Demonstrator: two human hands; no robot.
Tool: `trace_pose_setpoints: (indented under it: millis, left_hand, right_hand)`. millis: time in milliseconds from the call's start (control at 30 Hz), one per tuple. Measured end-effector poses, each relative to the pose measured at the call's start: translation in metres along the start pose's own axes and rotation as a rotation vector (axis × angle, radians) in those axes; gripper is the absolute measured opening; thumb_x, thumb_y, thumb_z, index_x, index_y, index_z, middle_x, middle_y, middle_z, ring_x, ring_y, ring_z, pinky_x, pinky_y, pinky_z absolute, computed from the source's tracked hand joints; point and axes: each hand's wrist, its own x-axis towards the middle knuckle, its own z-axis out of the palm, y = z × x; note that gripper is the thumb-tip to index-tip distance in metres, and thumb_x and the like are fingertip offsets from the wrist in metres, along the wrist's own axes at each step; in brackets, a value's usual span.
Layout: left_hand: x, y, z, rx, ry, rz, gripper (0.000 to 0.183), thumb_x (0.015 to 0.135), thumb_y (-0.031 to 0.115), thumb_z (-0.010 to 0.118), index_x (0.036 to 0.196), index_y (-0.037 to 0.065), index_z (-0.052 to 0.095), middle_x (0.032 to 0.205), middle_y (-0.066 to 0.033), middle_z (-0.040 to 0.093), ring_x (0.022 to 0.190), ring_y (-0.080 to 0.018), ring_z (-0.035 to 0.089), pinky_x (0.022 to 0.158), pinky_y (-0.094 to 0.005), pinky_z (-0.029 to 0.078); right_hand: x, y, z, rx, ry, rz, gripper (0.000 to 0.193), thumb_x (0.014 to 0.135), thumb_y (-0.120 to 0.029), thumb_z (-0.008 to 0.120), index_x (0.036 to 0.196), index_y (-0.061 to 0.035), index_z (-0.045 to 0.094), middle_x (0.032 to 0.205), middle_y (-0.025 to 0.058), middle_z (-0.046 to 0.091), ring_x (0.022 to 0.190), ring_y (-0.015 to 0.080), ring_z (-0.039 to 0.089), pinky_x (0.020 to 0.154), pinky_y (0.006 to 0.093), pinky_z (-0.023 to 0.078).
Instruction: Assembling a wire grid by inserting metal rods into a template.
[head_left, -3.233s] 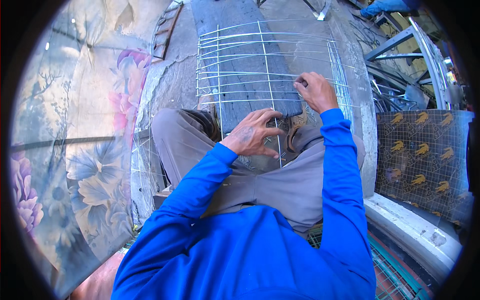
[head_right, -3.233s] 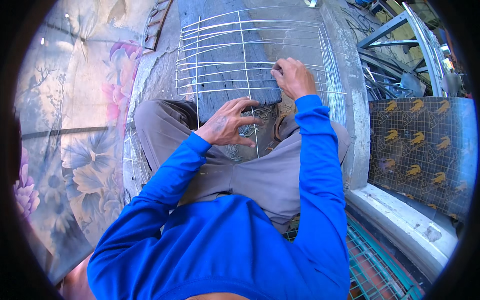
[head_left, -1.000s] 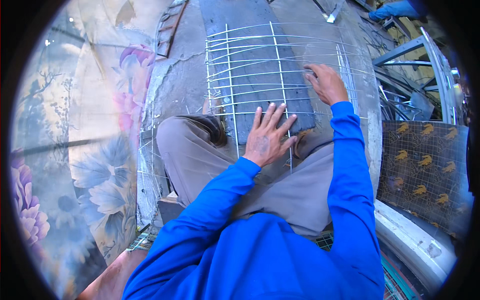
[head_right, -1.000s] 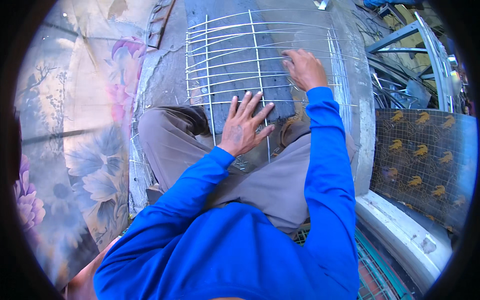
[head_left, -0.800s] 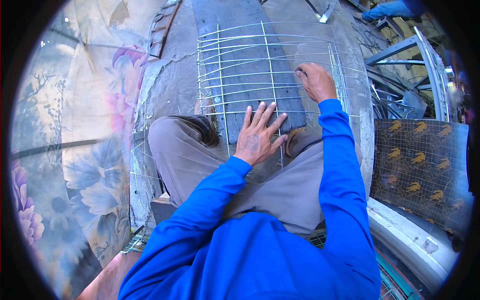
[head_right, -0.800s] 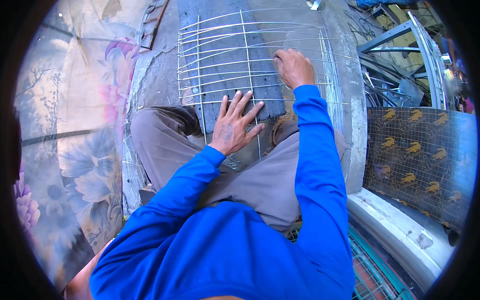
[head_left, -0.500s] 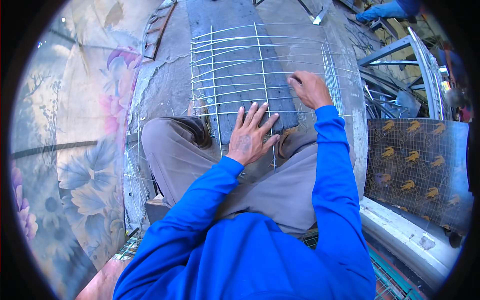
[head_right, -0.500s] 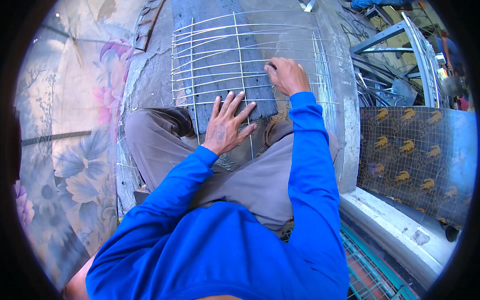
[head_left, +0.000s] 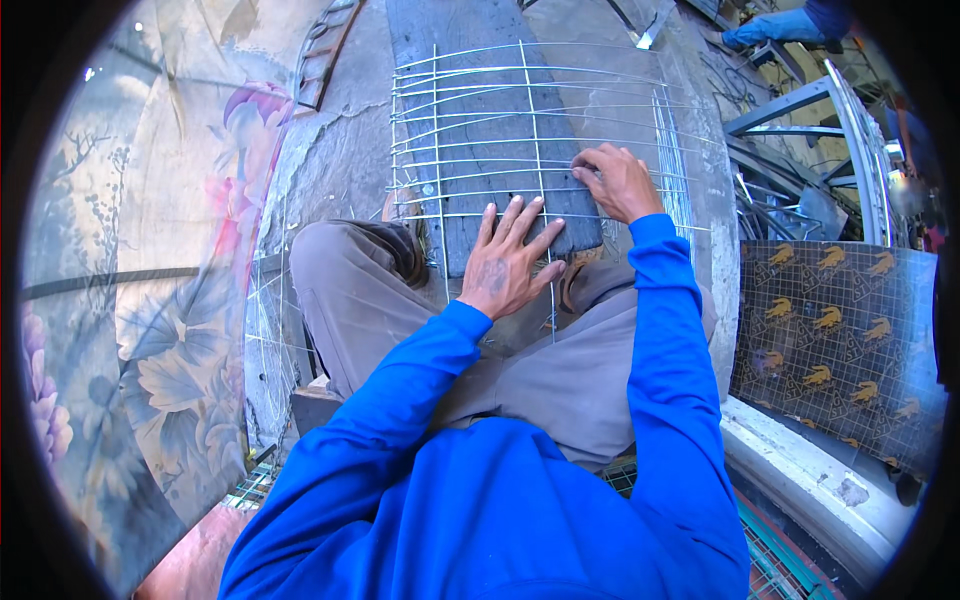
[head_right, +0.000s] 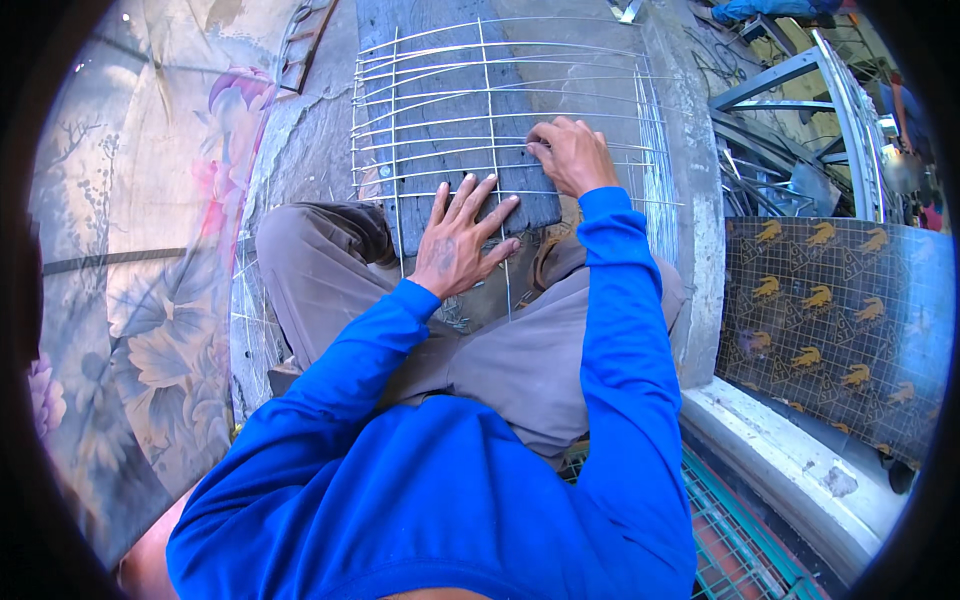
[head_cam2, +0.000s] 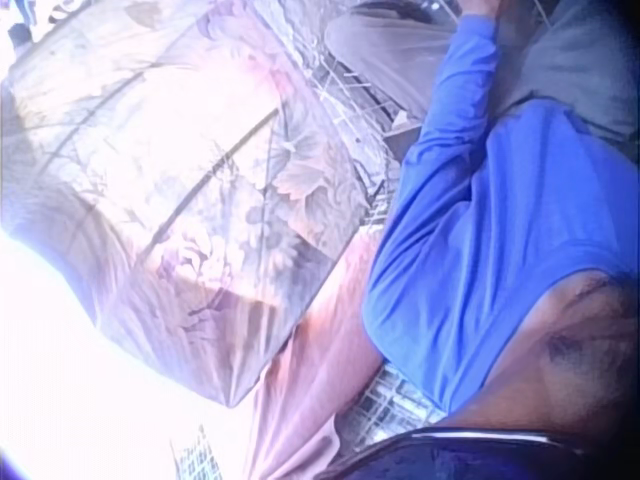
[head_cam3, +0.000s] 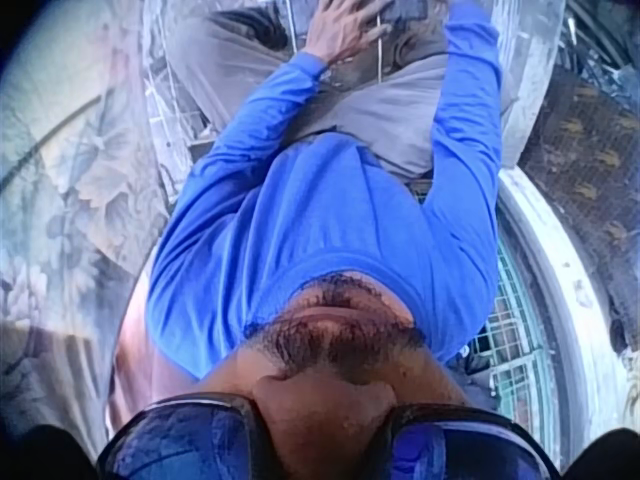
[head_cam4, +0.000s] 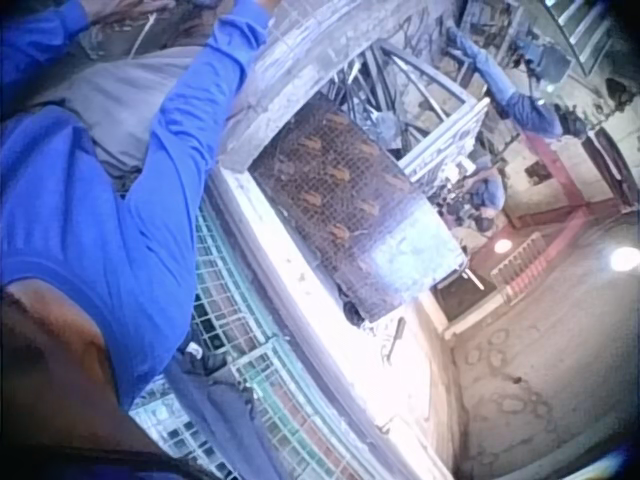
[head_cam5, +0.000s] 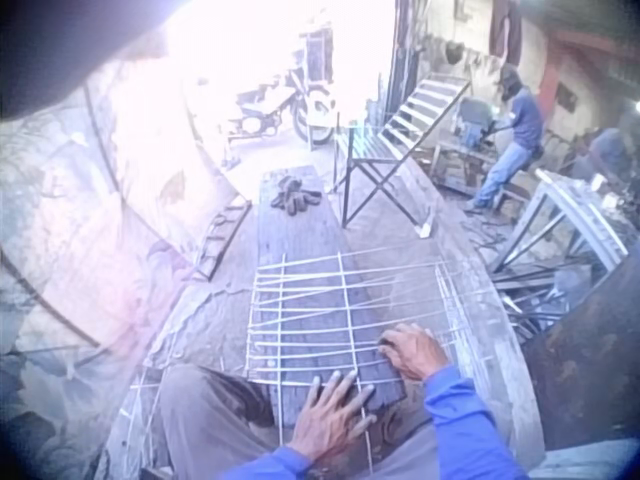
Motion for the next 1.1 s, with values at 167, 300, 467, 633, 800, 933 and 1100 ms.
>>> trace_pose_setpoints:
  millis: [167,300,467,633,800,933,1100]
  left_hand:
    - [-0.001,0.0,-0.001,-0.002,-0.001,-0.005,0.058,0.098,0.052,0.058,0.148,0.025,0.054,0.158,-0.0122,0.041,0.149,-0.0341,0.034,0.124,-0.0563,0.02]
    - [0.0,0.0,0.001,-0.007,0.012,0.007,0.057,0.098,0.052,0.058,0.148,0.025,0.054,0.158,-0.0123,0.042,0.149,-0.0343,0.034,0.124,-0.0563,0.019]
    - [-0.003,-0.002,0.002,-0.024,0.035,0.01,0.057,0.098,0.052,0.058,0.148,0.024,0.054,0.157,-0.0128,0.042,0.149,-0.0343,0.035,0.125,-0.0569,0.018]
    - [-0.004,-0.004,0.002,-0.064,0.086,0.005,0.06,0.096,0.056,0.06,0.143,0.02,0.058,0.156,-0.0143,0.043,0.149,-0.0348,0.034,0.125,-0.0587,0.014]
    - [-0.003,-0.004,-0.002,-0.093,0.086,0.005,0.058,0.095,0.057,0.061,0.138,0.017,0.063,0.155,-0.0152,0.045,0.15,-0.0353,0.033,0.125,-0.0599,0.012]
    - [0.001,-0.004,-0.011,-0.132,0.087,0.019,0.049,0.096,0.051,0.064,0.13,0.017,0.068,0.152,-0.0163,0.048,0.147,-0.0369,0.037,0.123,-0.0611,0.017]
    - [0.027,-0.037,-0.066,-0.502,-0.004,-0.122,0.032,0.094,0.035,0.07,0.115,0.012,0.075,0.135,-0.0188,0.062,0.131,-0.0396,0.055,0.109,-0.0477,0.045]
  right_hand:
    - [0.0,-0.002,-0.001,-0.016,-0.01,0.004,0.019,0.095,-0.034,0.067,0.104,-0.0196,0.075,0.105,0.0061,0.069,0.108,0.0311,0.064,0.092,0.0511,0.048]
    - [-0.005,-0.01,-0.007,-0.07,0.032,0.009,0.018,0.094,-0.033,0.068,0.103,-0.0186,0.075,0.103,0.0066,0.069,0.108,0.0307,0.064,0.092,0.0498,0.047]
    - [-0.025,-0.034,-0.01,0.078,0.136,-0.018,0.019,0.093,-0.031,0.069,0.103,-0.0151,0.074,0.102,0.0102,0.069,0.104,0.0332,0.065,0.088,0.0475,0.051]
    - [-0.062,-0.044,-0.005,0.152,0.005,-0.067,0.021,0.095,-0.026,0.069,0.105,-0.0083,0.073,0.098,0.014,0.067,0.096,0.035,0.067,0.082,0.0439,0.053]
    - [-0.061,-0.034,-0.003,0.153,0.034,-0.031,0.019,0.093,-0.027,0.07,0.105,-0.0132,0.074,0.102,0.0136,0.067,0.098,0.0357,0.067,0.084,0.0464,0.055]
    - [-0.06,-0.028,0.005,0.171,0.022,-0.065,0.018,0.094,-0.025,0.068,0.107,-0.0159,0.075,0.1,0.0132,0.065,0.096,0.0353,0.067,0.084,0.0468,0.055]
    - [-0.058,-0.03,0.007,0.142,0.0,-0.049,0.017,0.095,-0.024,0.066,0.107,-0.0168,0.075,0.097,0.0126,0.064,0.096,0.0354,0.067,0.084,0.0469,0.055]
